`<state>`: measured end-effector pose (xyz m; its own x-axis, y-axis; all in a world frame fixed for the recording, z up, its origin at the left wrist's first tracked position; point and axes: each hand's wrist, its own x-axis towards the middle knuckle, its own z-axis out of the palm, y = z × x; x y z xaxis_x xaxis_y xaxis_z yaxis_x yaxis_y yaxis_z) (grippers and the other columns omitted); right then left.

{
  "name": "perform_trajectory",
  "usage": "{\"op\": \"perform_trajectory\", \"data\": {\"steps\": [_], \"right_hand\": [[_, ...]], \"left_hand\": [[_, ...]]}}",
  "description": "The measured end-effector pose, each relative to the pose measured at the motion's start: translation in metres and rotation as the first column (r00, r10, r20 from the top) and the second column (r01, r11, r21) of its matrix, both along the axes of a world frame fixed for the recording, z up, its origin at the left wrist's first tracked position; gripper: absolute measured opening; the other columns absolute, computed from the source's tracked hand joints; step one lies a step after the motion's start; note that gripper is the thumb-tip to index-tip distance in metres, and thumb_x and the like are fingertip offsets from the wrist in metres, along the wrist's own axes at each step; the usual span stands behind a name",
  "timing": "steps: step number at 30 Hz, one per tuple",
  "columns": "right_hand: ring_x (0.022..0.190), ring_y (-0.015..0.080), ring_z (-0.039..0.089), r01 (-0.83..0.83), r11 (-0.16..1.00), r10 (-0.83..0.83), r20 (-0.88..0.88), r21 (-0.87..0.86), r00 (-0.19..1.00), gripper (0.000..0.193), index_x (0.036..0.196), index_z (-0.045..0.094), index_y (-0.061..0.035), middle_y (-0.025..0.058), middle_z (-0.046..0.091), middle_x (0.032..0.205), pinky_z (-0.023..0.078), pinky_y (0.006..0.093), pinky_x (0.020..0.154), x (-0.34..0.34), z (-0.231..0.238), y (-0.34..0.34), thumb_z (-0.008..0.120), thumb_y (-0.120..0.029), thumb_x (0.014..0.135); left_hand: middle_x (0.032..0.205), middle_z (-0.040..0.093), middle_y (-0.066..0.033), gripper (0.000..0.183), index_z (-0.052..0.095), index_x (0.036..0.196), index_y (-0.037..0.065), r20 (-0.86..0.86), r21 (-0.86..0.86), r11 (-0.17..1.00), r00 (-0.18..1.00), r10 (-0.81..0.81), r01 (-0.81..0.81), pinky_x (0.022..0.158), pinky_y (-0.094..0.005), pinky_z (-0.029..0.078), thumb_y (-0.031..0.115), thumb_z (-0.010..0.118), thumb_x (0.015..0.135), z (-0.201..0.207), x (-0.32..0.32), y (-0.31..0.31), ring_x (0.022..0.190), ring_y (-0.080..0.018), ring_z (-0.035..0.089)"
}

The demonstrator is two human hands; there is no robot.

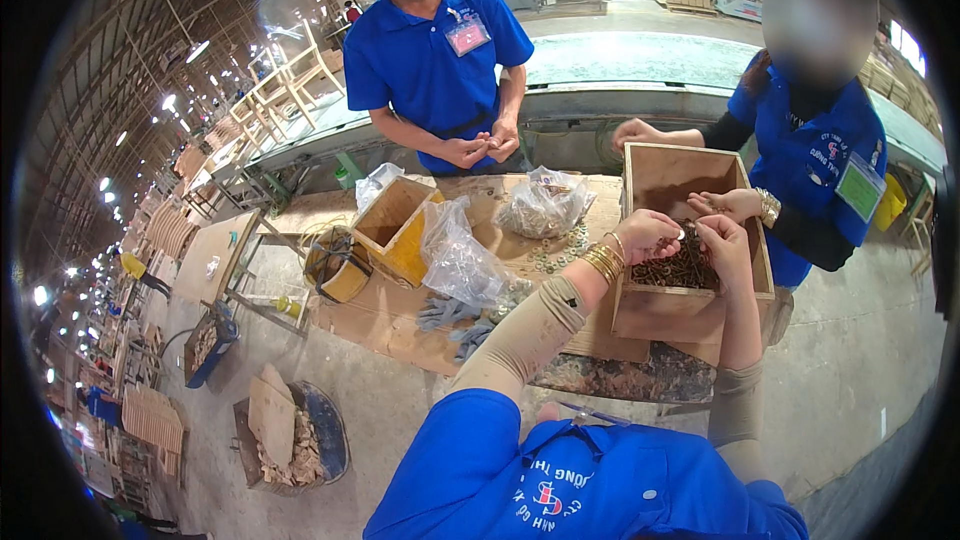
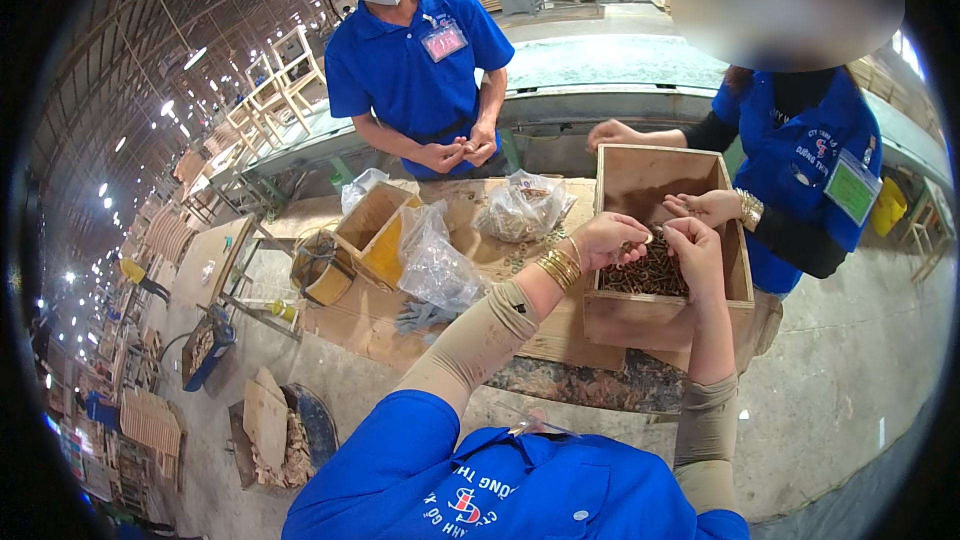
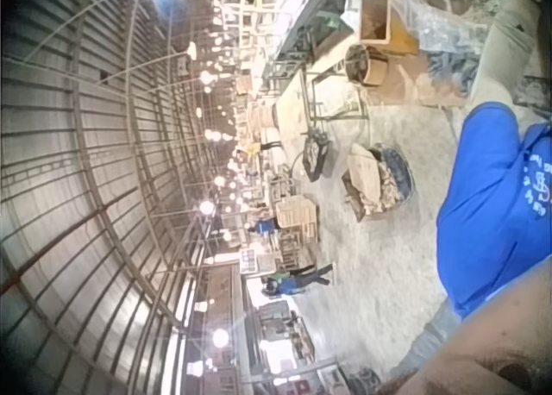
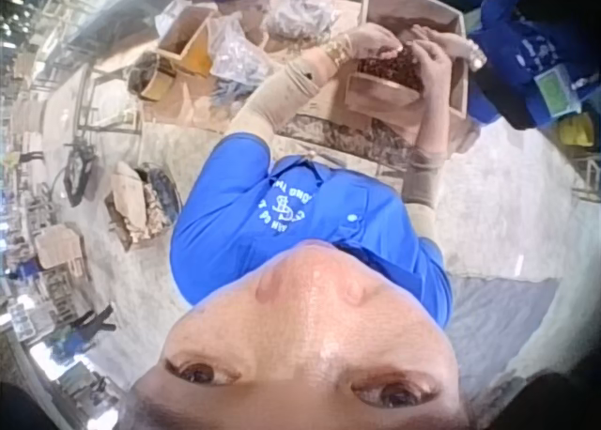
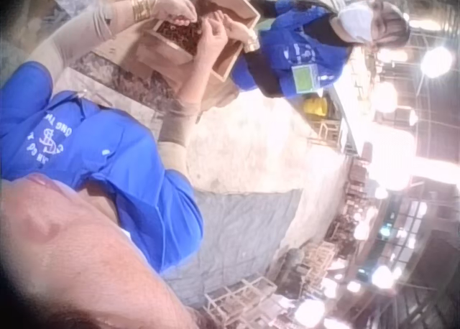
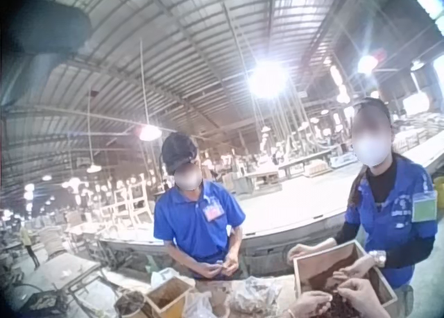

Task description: The person sorts small metal hardware components, such as screws and washers, from a wooden box into plastic bags. They handle the items by hand, picking them up and placing them into separate containers.

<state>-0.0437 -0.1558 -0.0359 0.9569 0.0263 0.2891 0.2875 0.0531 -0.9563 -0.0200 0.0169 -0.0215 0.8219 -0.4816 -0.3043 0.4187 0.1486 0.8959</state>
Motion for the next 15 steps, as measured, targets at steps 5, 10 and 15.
{"op": "perform_trajectory", "data": {"steps": [5, 10, 15], "right_hand": [[0.053, 0.0049, 0.049, -0.028, 0.964, 0.052, 0.085, -0.264, 0.995, 0.009, 0.075, 0.061, 0.0040, 0.0028, 0.059, 0.069, 0.036, 0.0188, 0.048, 0.003, 0.010, -0.002, 0.057, -0.004, 0.074], [0.053, 0.0044, 0.048, 0.007, 0.949, 0.014, 0.064, -0.315, 0.998, 0.010, 0.073, 0.060, 0.0025, 0.0001, 0.054, 0.059, 0.036, 0.0189, 0.048, 0.004, 0.023, 0.003, 0.056, -0.005, 0.077], [0.052, 0.0063, 0.049, 0.068, 0.947, -0.026, 0.136, -0.313, 0.990, 0.014, 0.072, 0.059, 0.0035, 0.0021, 0.053, 0.055, 0.037, 0.0209, 0.048, 0.003, 0.032, 0.013, 0.056, -0.009, 0.078]], "left_hand": [[0.068, 0.060, -0.0098, 0.012, 0.055, 0.089, -0.001, 0.086, 0.022, 0.999, 0.996, 0.022, -0.024, 0.042, -0.0213, 0.041, 0.003, 0.054, 0.077, -0.001, 0.000, 0.000, 0.052, -0.0115, 0.054], [0.067, 0.061, -0.0115, 0.012, 0.056, 0.088, -0.001, 0.173, 0.073, 0.996, 0.984, 0.036, -0.049, 0.040, -0.0206, 0.038, 0.003, 0.054, 0.077, -0.004, 0.001, -0.004, 0.049, -0.0106, 0.053], [0.066, 0.061, -0.0110, 0.010, 0.056, 0.086, 0.000, 0.192, 0.070, 0.996, 0.981, 0.038, -0.053, 0.038, -0.0201, 0.037, 0.003, 0.054, 0.077, -0.003, 0.000, -0.002, 0.048, -0.0102, 0.053]]}}
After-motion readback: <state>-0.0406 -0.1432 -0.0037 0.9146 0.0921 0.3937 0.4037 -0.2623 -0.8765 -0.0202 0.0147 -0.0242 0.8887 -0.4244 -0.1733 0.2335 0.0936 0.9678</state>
